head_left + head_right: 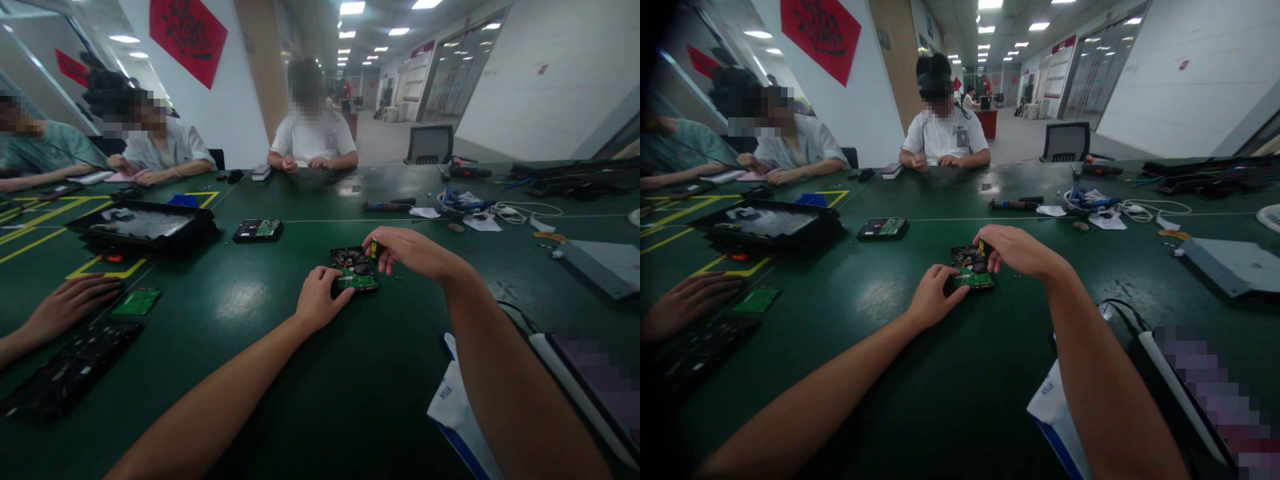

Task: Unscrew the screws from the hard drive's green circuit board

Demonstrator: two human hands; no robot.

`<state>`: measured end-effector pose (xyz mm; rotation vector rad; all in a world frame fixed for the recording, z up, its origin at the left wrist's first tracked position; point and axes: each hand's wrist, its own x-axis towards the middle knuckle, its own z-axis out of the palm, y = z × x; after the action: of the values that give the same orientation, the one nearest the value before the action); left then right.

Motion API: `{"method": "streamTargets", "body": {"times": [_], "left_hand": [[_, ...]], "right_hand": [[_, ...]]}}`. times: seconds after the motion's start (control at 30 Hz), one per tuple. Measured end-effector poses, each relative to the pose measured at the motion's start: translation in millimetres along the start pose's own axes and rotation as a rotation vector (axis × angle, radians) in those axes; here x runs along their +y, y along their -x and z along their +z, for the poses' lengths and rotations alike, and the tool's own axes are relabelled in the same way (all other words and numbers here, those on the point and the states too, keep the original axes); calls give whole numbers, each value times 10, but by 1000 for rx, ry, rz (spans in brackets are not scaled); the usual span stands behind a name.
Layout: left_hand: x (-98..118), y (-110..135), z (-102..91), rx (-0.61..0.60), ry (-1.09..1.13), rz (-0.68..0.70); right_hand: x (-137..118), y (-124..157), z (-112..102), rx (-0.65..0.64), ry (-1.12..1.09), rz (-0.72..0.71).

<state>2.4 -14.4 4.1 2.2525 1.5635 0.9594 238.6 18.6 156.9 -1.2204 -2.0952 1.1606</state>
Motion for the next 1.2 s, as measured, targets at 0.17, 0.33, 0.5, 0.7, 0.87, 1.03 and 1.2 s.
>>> {"method": "streamTargets", "body": {"times": [0.17,0.33,0.5,0.7,0.87,1.03,1.2], "left_hand": [[-2,-1,4,-1,-4,-6],[-3,-1,4,-1,1,-2],[-2,1,1,0,1,-1],[-16,1,11,-1,-7,-3],[-23,0,24,-1,-8,-6],[-10,0,17,0,-1,-6],[3,1,7,8,1,-2]], "right_hand": [[23,-14,-43,102,219,-51],[46,-22,-46,230,325,-25],[35,-11,-33,267,280,-59],[81,-58,-5,162,87,-38],[90,-64,2,133,61,-22],[94,-53,-37,224,262,-84],[66,-40,-51,270,305,-50]]}}
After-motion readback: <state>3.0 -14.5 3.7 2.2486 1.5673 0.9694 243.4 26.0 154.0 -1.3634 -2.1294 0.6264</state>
